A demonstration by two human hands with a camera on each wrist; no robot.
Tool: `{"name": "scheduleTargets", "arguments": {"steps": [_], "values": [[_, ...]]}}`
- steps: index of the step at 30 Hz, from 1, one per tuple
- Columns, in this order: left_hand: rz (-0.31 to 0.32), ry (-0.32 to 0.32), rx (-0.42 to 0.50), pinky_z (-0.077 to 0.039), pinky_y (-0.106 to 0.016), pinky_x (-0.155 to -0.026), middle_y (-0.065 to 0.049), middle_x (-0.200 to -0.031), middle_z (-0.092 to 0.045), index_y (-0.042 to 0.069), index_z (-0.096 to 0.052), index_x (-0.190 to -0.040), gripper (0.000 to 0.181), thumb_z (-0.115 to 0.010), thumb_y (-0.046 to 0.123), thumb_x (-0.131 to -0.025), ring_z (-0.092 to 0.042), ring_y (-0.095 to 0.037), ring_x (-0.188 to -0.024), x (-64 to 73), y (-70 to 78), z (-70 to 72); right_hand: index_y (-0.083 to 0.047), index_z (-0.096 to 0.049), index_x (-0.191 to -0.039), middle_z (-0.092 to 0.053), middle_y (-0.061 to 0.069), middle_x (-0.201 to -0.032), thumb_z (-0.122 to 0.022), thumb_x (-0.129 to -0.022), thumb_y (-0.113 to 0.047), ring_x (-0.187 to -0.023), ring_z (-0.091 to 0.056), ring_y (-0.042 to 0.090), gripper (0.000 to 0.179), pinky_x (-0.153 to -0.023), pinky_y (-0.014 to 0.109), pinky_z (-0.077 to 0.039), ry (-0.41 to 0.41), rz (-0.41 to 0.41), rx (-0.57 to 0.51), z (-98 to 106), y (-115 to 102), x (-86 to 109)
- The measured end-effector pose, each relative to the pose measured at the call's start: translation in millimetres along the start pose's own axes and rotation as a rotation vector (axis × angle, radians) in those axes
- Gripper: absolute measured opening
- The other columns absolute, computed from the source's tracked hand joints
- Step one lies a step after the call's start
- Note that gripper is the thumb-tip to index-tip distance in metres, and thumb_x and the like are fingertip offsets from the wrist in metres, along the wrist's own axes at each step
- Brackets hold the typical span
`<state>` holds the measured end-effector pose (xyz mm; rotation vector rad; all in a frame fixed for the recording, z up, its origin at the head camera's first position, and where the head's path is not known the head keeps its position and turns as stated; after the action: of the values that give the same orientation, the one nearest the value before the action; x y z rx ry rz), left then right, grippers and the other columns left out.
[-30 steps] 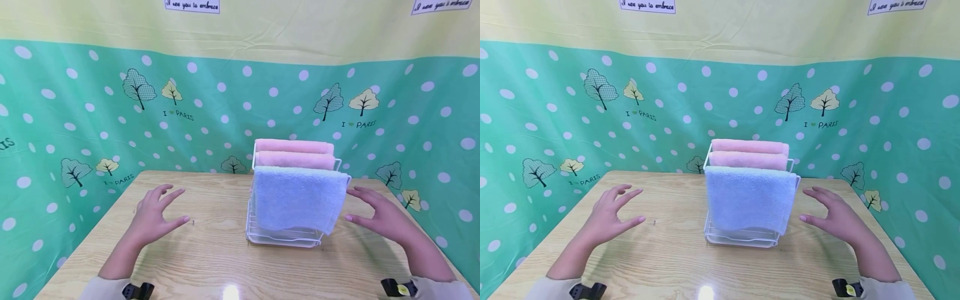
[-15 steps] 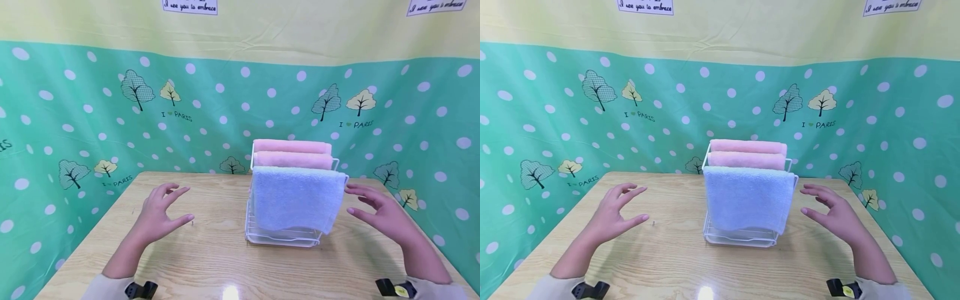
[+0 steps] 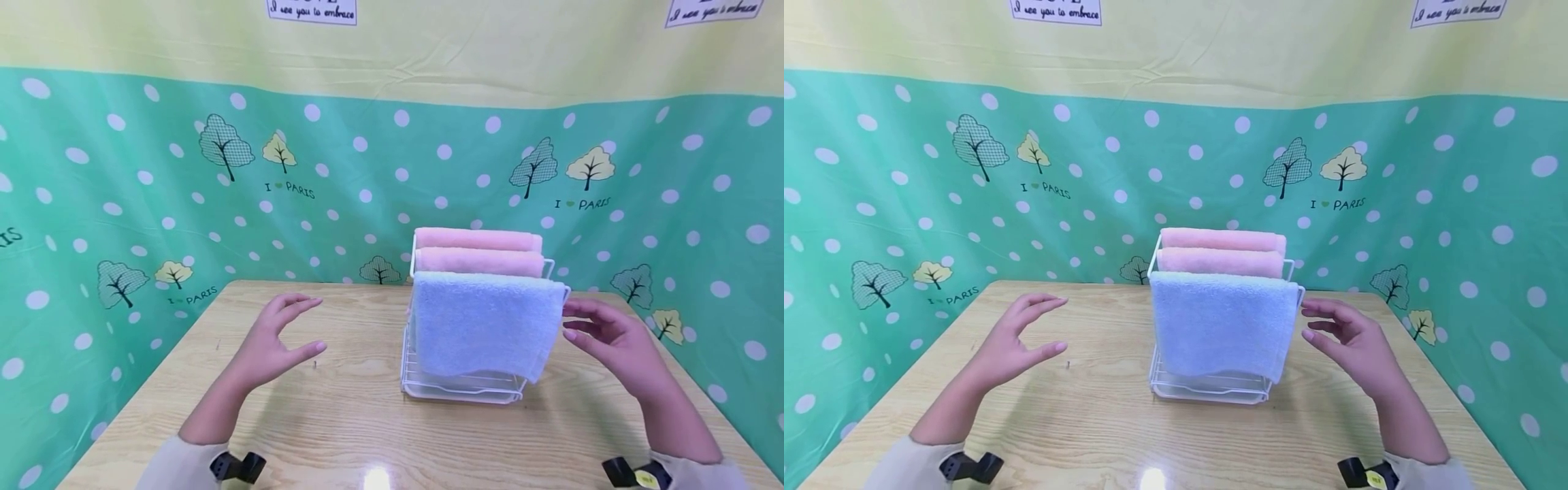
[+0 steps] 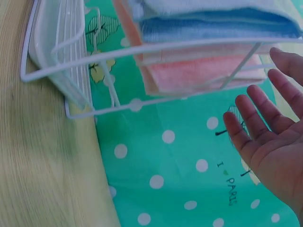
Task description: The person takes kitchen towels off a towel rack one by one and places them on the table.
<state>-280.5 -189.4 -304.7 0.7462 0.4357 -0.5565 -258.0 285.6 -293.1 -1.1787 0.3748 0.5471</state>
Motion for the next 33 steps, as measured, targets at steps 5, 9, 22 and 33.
{"name": "scheduleTargets", "arguments": {"steps": [5, 9, 22, 33], "values": [[-0.001, 0.009, 0.086, -0.038, -0.061, -0.095, -0.008, -0.131, -0.049, 0.01, -0.058, -0.134, 0.063, -0.083, 0.019, -0.077, -0.044, -0.031, -0.124, -4.0, 8.1, -0.5, 0.011, -0.053, -0.127, -0.062, 0.008, -0.117, -0.054, -0.087, 0.023, -0.106, -0.063, 0.014, 0.042, -0.085, 0.021, -0.052, 0.008, 0.033, -0.196, -4.3, -4.4, -2.1], [-0.007, 0.017, 0.144, -0.038, -0.058, -0.096, -0.006, -0.131, -0.05, 0.011, -0.059, -0.133, 0.063, -0.084, 0.016, -0.076, -0.044, -0.027, -0.124, -6.1, 15.2, -2.4, 0.013, -0.053, -0.126, -0.063, 0.008, -0.113, -0.051, -0.086, 0.025, -0.104, -0.062, 0.015, 0.042, -0.086, 0.021, -0.052, 0.024, 0.068, -0.253, -6.2, -7.6, -3.8], [-0.073, 0.031, 0.225, -0.04, -0.051, -0.093, -0.003, -0.131, -0.052, 0.012, -0.06, -0.133, 0.063, -0.083, 0.01, -0.074, -0.045, -0.02, -0.122, -14.7, 33.9, -9.7, 0.015, -0.055, -0.12, -0.066, 0.005, -0.107, -0.053, -0.085, 0.026, -0.1, -0.062, 0.015, 0.037, -0.085, 0.021, -0.053, 0.098, 0.101, -0.326, -7.6, -16.9, -7.7], [-0.108, 0.018, 0.273, -0.043, -0.054, -0.091, -0.002, -0.131, -0.053, 0.013, -0.061, -0.132, 0.063, -0.084, 0.011, -0.073, -0.046, -0.02, -0.122, -21.9, 50.3, -16.4, 0.015, -0.057, -0.116, -0.066, 0.007, -0.102, -0.054, -0.085, 0.026, -0.096, -0.063, 0.016, 0.034, -0.082, 0.022, -0.054, 0.123, 0.132, -0.373, -8.2, -24.4, -10.2]]}}
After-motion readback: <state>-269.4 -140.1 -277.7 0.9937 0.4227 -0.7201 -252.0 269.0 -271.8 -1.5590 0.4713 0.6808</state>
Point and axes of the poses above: each hand's wrist, its own x-axis away from the middle knuckle, its own z-axis out of the back of the hand, y = z × x, the point moved 9 cm from there along -x, towards the middle knuckle
